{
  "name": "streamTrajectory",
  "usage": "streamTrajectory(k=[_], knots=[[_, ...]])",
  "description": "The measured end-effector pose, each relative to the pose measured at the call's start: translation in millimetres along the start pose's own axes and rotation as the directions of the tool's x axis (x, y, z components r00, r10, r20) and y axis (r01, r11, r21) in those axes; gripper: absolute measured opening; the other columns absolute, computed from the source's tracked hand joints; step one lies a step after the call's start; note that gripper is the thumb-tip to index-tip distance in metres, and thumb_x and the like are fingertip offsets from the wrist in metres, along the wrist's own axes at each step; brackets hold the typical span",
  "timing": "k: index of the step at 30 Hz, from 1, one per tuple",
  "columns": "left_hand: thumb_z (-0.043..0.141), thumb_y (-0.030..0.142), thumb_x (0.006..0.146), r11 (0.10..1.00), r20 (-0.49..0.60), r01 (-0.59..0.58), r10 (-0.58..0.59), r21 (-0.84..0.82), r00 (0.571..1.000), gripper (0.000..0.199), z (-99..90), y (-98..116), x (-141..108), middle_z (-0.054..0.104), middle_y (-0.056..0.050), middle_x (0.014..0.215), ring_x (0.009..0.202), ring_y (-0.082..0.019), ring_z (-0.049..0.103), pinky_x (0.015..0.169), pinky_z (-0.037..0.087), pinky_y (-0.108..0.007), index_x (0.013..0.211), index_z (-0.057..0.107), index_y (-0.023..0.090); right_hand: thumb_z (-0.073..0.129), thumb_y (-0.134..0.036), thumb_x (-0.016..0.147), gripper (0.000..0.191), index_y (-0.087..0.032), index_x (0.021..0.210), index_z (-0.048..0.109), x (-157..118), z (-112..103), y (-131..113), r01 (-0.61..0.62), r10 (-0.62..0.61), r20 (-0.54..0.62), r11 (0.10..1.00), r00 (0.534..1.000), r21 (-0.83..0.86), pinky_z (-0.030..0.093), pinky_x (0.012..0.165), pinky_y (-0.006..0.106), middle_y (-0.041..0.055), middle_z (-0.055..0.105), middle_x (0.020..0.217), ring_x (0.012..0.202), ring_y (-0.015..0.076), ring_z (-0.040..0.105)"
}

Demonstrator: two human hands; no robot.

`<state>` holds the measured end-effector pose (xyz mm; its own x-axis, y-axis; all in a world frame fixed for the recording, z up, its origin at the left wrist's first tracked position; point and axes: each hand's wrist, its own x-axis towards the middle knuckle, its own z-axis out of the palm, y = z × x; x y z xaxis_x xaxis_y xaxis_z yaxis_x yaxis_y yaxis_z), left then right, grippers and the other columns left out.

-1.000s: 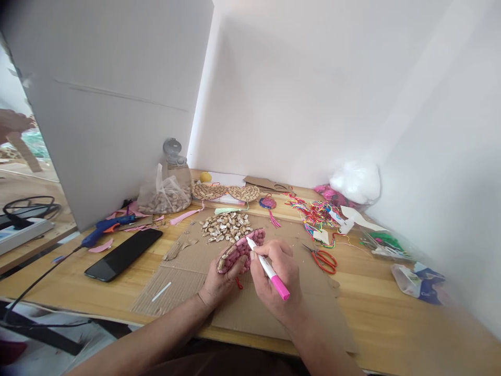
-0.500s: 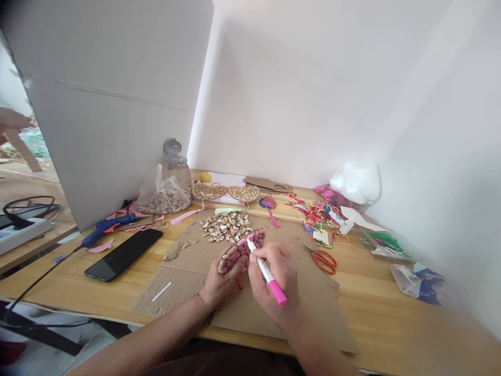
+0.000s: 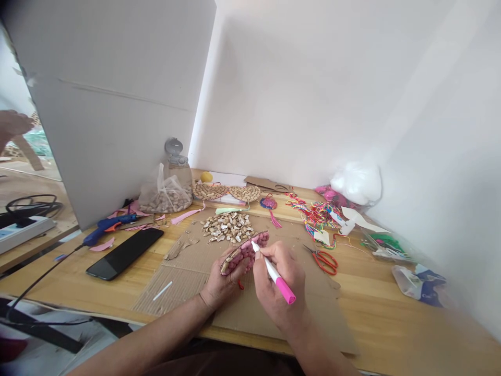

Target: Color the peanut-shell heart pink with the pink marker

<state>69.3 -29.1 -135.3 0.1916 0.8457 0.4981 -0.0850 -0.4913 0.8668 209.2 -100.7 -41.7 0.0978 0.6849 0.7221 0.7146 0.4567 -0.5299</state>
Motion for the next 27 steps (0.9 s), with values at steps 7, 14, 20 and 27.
streamTrajectory(k=[7, 14, 20, 27], knots=[[0.065, 0.038, 0.092, 0.998, -0.040, 0.051, -0.052, -0.039, 0.998, 0.024, 1.3, -0.5, 0.1, 0.073, -0.008, 0.110, 0.105, -0.025, 0.067, 0.097, 0.051, -0.036, 0.105, 0.077, 0.022, 0.063, -0.026, 0.090, 0.006, -0.024, 0.088, 0.059, 4.0, -8.5, 4.1, -0.044, 0.045, -0.007, 0.997, 0.999, 0.070, 0.043, 0.055, 0.028, 0.0004, 0.061, 0.074, 0.059, 0.0153, 0.054], [0.066, 0.034, 0.091, 0.998, -0.036, 0.055, -0.056, -0.038, 0.998, 0.019, 0.6, -0.8, -0.1, 0.074, -0.008, 0.106, 0.102, -0.024, 0.067, 0.095, 0.052, -0.036, 0.100, 0.076, 0.021, 0.062, -0.017, 0.090, 0.007, -0.023, 0.091, 0.058, -1.3, -0.8, -9.5, 0.160, -0.163, 0.052, 0.985, 0.985, 0.064, 0.047, 0.066, 0.030, 0.0016, 0.063, 0.081, 0.072, 0.0165, 0.059], [0.068, 0.035, 0.090, 0.998, -0.037, 0.034, -0.036, -0.045, 0.999, 0.024, 0.8, -2.1, 0.6, 0.074, -0.007, 0.114, 0.110, -0.025, 0.065, 0.101, 0.049, -0.036, 0.108, 0.076, 0.022, 0.059, -0.014, 0.089, 0.008, -0.022, 0.090, 0.057, 0.8, 2.0, -12.5, 0.264, -0.262, 0.076, 0.964, 0.962, -0.026, 0.048, 0.069, 0.032, 0.0021, 0.064, 0.080, 0.072, 0.0167, 0.059], [0.067, 0.035, 0.090, 0.999, -0.031, -0.004, 0.003, -0.053, 1.000, 0.026, 0.1, 3.5, 2.6, 0.073, -0.009, 0.119, 0.115, -0.026, 0.064, 0.106, 0.047, -0.038, 0.111, 0.075, 0.022, 0.059, -0.014, 0.090, 0.008, -0.022, 0.089, 0.057, -2.7, 3.8, -11.4, 0.243, -0.245, 0.110, 0.970, 0.963, 0.027, 0.048, 0.068, 0.031, 0.0012, 0.063, 0.079, 0.073, 0.0161, 0.060]])
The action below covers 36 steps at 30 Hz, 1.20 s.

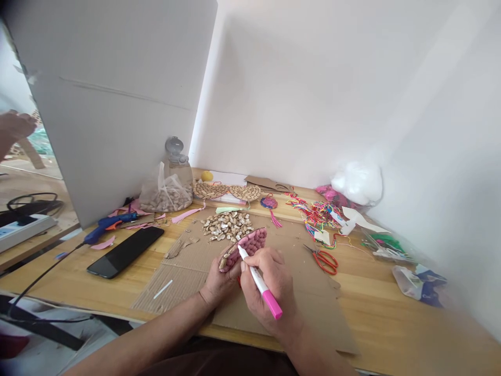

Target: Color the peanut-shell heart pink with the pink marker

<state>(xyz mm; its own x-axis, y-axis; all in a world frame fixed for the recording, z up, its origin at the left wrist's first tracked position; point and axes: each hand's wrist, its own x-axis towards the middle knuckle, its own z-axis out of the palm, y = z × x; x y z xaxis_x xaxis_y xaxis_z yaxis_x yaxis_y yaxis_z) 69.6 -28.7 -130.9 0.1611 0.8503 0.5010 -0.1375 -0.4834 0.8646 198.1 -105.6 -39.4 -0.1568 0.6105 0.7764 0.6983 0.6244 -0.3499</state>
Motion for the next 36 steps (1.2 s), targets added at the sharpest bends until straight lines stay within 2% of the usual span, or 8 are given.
streamTrajectory(k=[7, 11, 13, 15, 18, 24, 30, 36], knots=[[0.066, 0.035, 0.091, 0.994, 0.003, 0.066, -0.066, -0.085, 0.998, 0.029, 0.9, -5.0, -1.0, 0.071, -0.011, 0.123, 0.116, -0.027, 0.065, 0.107, 0.048, -0.041, 0.114, 0.073, 0.020, 0.059, -0.015, 0.091, 0.009, -0.022, 0.086, 0.059, 0.5, 2.2, 1.8, -0.017, 0.016, 0.033, 0.999, 0.999, 0.031, 0.050, 0.069, 0.033, 0.0016, 0.064, 0.077, 0.073, 0.0172, 0.061], [0.065, 0.036, 0.092, 0.977, -0.028, 0.086, -0.094, -0.195, 0.995, 0.034, 4.3, -0.6, 1.1, 0.072, -0.011, 0.121, 0.118, -0.026, 0.065, 0.110, 0.047, -0.042, 0.121, 0.068, 0.017, 0.062, -0.018, 0.090, 0.004, -0.022, 0.089, 0.061, -3.7, -1.7, 6.8, -0.120, 0.119, 0.010, 0.986, 0.993, 0.117, 0.051, 0.066, 0.030, 0.0024, 0.065, 0.082, 0.072, 0.0165, 0.062], [0.068, 0.039, 0.089, 0.947, -0.072, 0.146, -0.173, -0.285, 0.982, 0.043, 4.9, 3.6, 2.5, 0.072, -0.012, 0.123, 0.115, -0.027, 0.067, 0.100, 0.055, -0.041, 0.127, 0.063, 0.018, 0.062, -0.022, 0.091, 0.002, -0.023, 0.091, 0.060, -4.4, -5.7, 9.8, -0.211, 0.216, 0.005, 0.951, 0.976, 0.227, 0.050, 0.057, 0.027, 0.0024, 0.066, 0.082, 0.066, 0.0151, 0.061], [0.071, 0.043, 0.087, 0.909, -0.076, 0.247, -0.288, -0.336, 0.955, 0.052, 4.0, 6.8, 2.9, 0.070, -0.013, 0.126, 0.106, -0.028, 0.071, 0.077, 0.064, -0.036, 0.132, 0.057, 0.021, 0.062, -0.025, 0.092, 0.004, -0.023, 0.090, 0.060, -3.1, -9.9, 11.6, -0.274, 0.287, 0.006, 0.908, 0.958, 0.317, 0.047, 0.050, 0.025, 0.0016, 0.066, 0.077, 0.060, 0.0143, 0.060], [0.071, 0.049, 0.085, 0.852, -0.007, 0.367, -0.398, -0.374, 0.917, 0.055, 1.4, 7.8, 1.8, 0.071, -0.014, 0.123, 0.082, -0.024, 0.074, 0.052, 0.059, -0.028, 0.131, 0.055, 0.022, 0.062, -0.028, 0.092, 0.009, -0.022, 0.086, 0.060, -0.4, -15.1, 12.7, -0.301, 0.331, -0.024, 0.885, 0.943, 0.354, 0.050, 0.051, 0.025, 0.0012, 0.067, 0.070, 0.061, 0.0160, 0.064], [0.071, 0.052, 0.084, 0.817, 0.099, 0.418, -0.414, -0.398, 0.905, 0.048, 0.3, 7.3, -0.8, 0.076, -0.010, 0.094, 0.053, -0.014, 0.063, 0.045, 0.053, -0.025, 0.117, 0.059, 0.019, 0.065, -0.031, 0.091, 0.012, -0.020, 0.086, 0.061, -8.6, -19.0, 29.5, -0.369, 0.414, -0.063, 0.862, 0.908, 0.347, 0.050, 0.054, 0.025, 0.0006, 0.066, 0.071, 0.061, 0.0155, 0.063], [0.075, 0.050, 0.081, 0.783, 0.154, 0.446, -0.423, -0.433, 0.893, 0.050, 0.0, 7.4, -1.5, 0.074, -0.010, 0.096, 0.057, -0.013, 0.062, 0.047, 0.052, -0.023, 0.117, 0.059, 0.018, 0.067, -0.033, 0.089, 0.016, -0.020, 0.083, 0.060, -21.0, -9.2, 70.5, -0.405, 0.557, -0.055, 0.664, 0.828, 0.628, 0.050, 0.065, 0.030, -0.0010, 0.063, 0.068, 0.065, 0.0161, 0.060], [0.083, 0.042, 0.073, 0.751, 0.162, 0.467, -0.446, -0.467, 0.880, 0.056, -1.7, 2.5, -1.8, 0.072, -0.009, 0.096, 0.067, -0.015, 0.064, 0.050, 0.054, -0.022, 0.117, 0.059, 0.018, 0.067, -0.040, 0.083, 0.025, -0.023, 0.073, 0.052, -26.9, 2.2, 96.5, -0.436, 0.657, 0.054, 0.434, 0.752, 0.789, 0.047, 0.057, 0.030, -0.0042, 0.054, 0.056, 0.056, 0.0149, 0.055]])
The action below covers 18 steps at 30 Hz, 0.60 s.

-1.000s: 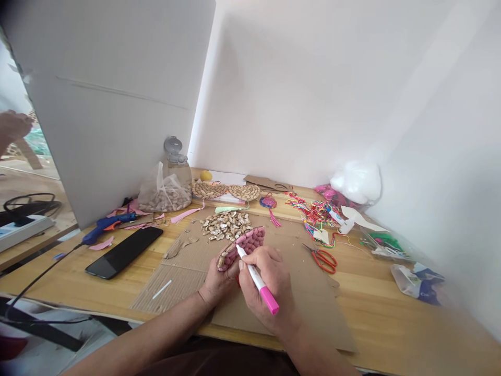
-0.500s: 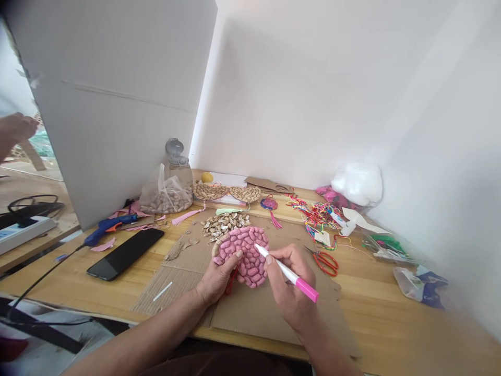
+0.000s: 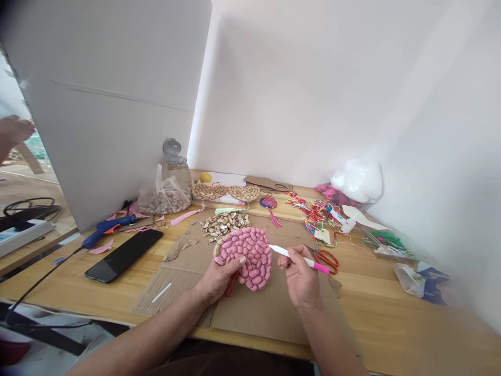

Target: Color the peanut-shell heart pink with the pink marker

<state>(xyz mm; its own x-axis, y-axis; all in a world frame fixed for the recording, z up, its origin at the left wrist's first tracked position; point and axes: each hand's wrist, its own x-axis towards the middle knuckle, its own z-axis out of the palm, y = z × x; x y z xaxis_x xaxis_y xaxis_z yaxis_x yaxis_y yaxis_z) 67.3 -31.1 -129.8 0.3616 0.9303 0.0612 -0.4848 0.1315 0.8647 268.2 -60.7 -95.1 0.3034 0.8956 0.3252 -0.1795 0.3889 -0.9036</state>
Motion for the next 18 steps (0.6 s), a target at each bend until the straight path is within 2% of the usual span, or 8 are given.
streamTrajectory(k=[6, 9, 18], knots=[[0.085, 0.041, 0.071, 0.999, -0.015, 0.034, -0.034, 0.000, 0.999, 0.060, -1.9, -1.4, 1.2, 0.071, -0.009, 0.098, 0.067, -0.015, 0.064, 0.049, 0.054, -0.022, 0.119, 0.059, 0.017, 0.074, -0.042, 0.068, 0.038, -0.022, 0.059, 0.043, 6.7, -15.8, 14.7, -0.236, 0.245, -0.022, 0.950, 0.969, 0.202, 0.045, 0.051, 0.028, -0.0045, 0.048, 0.050, 0.051, 0.0137, 0.051], [0.086, 0.042, 0.070, 0.999, -0.019, 0.046, -0.045, 0.021, 0.999, 0.062, -1.0, 0.0, 0.0, 0.071, -0.010, 0.100, 0.070, -0.016, 0.065, 0.050, 0.054, -0.022, 0.120, 0.058, 0.017, 0.075, -0.037, 0.066, 0.036, -0.021, 0.058, 0.044, 7.5, -21.0, 18.7, -0.312, 0.332, -0.026, 0.909, 0.943, 0.275, 0.044, 0.050, 0.027, -0.0049, 0.047, 0.049, 0.049, 0.0123, 0.049], [0.087, 0.042, 0.068, 0.997, -0.038, 0.071, -0.069, 0.042, 0.997, 0.066, -0.7, 2.0, -1.1, 0.070, -0.010, 0.097, 0.068, -0.015, 0.063, 0.050, 0.054, -0.022, 0.120, 0.057, 0.014, 0.078, -0.029, 0.063, 0.029, -0.021, 0.059, 0.051, 4.9, -20.2, 23.6, -0.400, 0.437, -0.007, 0.829, 0.899, 0.392, 0.045, 0.050, 0.026, -0.0042, 0.050, 0.050, 0.050, 0.0120, 0.048]])
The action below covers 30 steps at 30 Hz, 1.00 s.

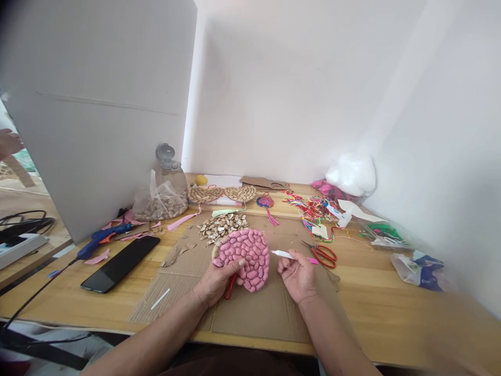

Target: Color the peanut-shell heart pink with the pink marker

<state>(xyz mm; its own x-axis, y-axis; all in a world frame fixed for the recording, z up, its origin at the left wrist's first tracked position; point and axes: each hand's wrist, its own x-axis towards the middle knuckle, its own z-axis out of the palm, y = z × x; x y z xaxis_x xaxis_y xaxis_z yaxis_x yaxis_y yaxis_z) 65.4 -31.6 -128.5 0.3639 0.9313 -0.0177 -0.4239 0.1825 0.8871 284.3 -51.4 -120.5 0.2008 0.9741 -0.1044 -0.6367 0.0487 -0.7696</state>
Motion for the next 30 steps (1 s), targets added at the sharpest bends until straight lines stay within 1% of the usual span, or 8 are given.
streamTrajectory(k=[11, 13, 15, 17, 20, 25, 28, 30], knots=[[0.082, 0.047, 0.073, 0.994, -0.032, -0.012, 0.015, 0.105, 0.999, 0.054, -1.1, 0.2, -1.4, 0.072, -0.012, 0.103, 0.067, -0.016, 0.065, 0.051, 0.055, -0.024, 0.112, 0.064, 0.014, 0.083, -0.026, 0.060, 0.031, -0.020, 0.061, 0.053, -2.2, 1.9, 2.0, -0.031, 0.032, -0.012, 0.998, 0.999, 0.062, 0.045, 0.050, 0.025, -0.0050, 0.051, 0.052, 0.051, 0.0114, 0.050], [0.080, 0.047, 0.076, 0.982, -0.058, -0.095, 0.105, 0.162, 0.993, 0.051, -0.5, 2.5, -2.3, 0.073, -0.013, 0.108, 0.079, -0.021, 0.070, 0.061, 0.060, -0.030, 0.112, 0.065, 0.015, 0.084, -0.025, 0.059, 0.031, -0.020, 0.063, 0.054, -2.5, 2.2, 1.9, -0.033, 0.034, -0.015, 0.997, 0.999, 0.062, 0.046, 0.051, 0.025, -0.0054, 0.051, 0.053, 0.052, 0.0109, 0.050], [0.078, 0.046, 0.079, 0.946, -0.077, -0.227, 0.251, 0.230, 0.965, 0.045, 0.8, 5.1, -3.0, 0.073, -0.012, 0.111, 0.099, -0.025, 0.070, 0.083, 0.061, -0.037, 0.111, 0.067, 0.015, 0.085, -0.025, 0.060, 0.031, -0.020, 0.065, 0.055, -2.5, 2.5, 1.4, -0.028, 0.030, -0.020, 0.998, 0.999, 0.056, 0.047, 0.052, 0.024, -0.0056, 0.051, 0.054, 0.053, 0.0106, 0.050], [0.075, 0.044, 0.083, 0.897, -0.078, -0.332, 0.368, 0.292, 0.927, 0.040, 2.5, 6.8, -3.2, 0.074, -0.012, 0.112, 0.113, -0.026, 0.067, 0.103, 0.054, -0.041, 0.110, 0.069, 0.015, 0.086, -0.025, 0.059, 0.033, -0.020, 0.065, 0.055, -2.8, 3.2, 0.2, -0.016, 0.017, -0.028, 0.999, 0.999, 0.046, 0.047, 0.051, 0.023, -0.0060, 0.051, 0.055, 0.053, 0.0098, 0.049], [0.069, 0.045, 0.088, 0.856, -0.078, -0.388, 0.438, 0.342, 0.896, 0.040, 4.4, 6.3, -3.1, 0.075, -0.012, 0.116, 0.121, -0.027, 0.065, 0.111, 0.047, -0.043, 0.116, 0.070, 0.016, 0.089, -0.027, 0.058, 0.035, -0.020, 0.066, 0.056, -5.4, 7.1, -2.4, 0.003, -0.002, -0.033, 1.000, 0.999, 0.023, 0.046, 0.051, 0.021, -0.0067, 0.049, 0.055, 0.054, 0.0087, 0.048], [0.065, 0.044, 0.091, 0.818, -0.036, -0.431, 0.479, 0.380, 0.877, 0.044, 2.6, -0.6, -2.9, 0.071, -0.012, 0.126, 0.124, -0.026, 0.063, 0.114, 0.044, -0.044, 0.128, 0.066, 0.020, 0.091, -0.037, 0.065, 0.034, -0.020, 0.076, 0.064, -22.3, 27.5, -9.0, 0.057, -0.057, 0.017, 0.998, 0.998, -0.040, 0.044, 0.053, 0.020, -0.0069, 0.050, 0.059, 0.055, 0.0074, 0.046], [0.065, 0.045, 0.091, 0.785, 0.003, -0.460, 0.505, 0.415, 0.863, 0.041, 1.3, -4.4, -3.6, 0.071, -0.012, 0.124, 0.121, -0.027, 0.064, 0.112, 0.046, -0.045, 0.125, 0.068, 0.021, 0.086, -0.043, 0.074, 0.031, -0.020, 0.084, 0.067, -41.5, 48.2, -14.4, 0.103, -0.095, 0.085, 0.990, 0.992, -0.096, 0.045, 0.058, 0.021, -0.0050, 0.054, 0.066, 0.060, 0.0079, 0.050], [0.065, 0.045, 0.091, 0.774, 0.033, -0.469, 0.505, 0.426, 0.863, 0.039, 0.6, -6.0, -4.4, 0.072, -0.012, 0.119, 0.117, -0.028, 0.066, 0.108, 0.049, -0.045, 0.120, 0.070, 0.020, 0.077, -0.044, 0.085, 0.026, -0.020, 0.086, 0.066, -56.1, 63.0, -18.2, 0.206, -0.147, 0.228, 0.944, 0.962, -0.257, 0.044, 0.064, 0.022, -0.0033, 0.056, 0.066, 0.066, 0.0095, 0.052]])
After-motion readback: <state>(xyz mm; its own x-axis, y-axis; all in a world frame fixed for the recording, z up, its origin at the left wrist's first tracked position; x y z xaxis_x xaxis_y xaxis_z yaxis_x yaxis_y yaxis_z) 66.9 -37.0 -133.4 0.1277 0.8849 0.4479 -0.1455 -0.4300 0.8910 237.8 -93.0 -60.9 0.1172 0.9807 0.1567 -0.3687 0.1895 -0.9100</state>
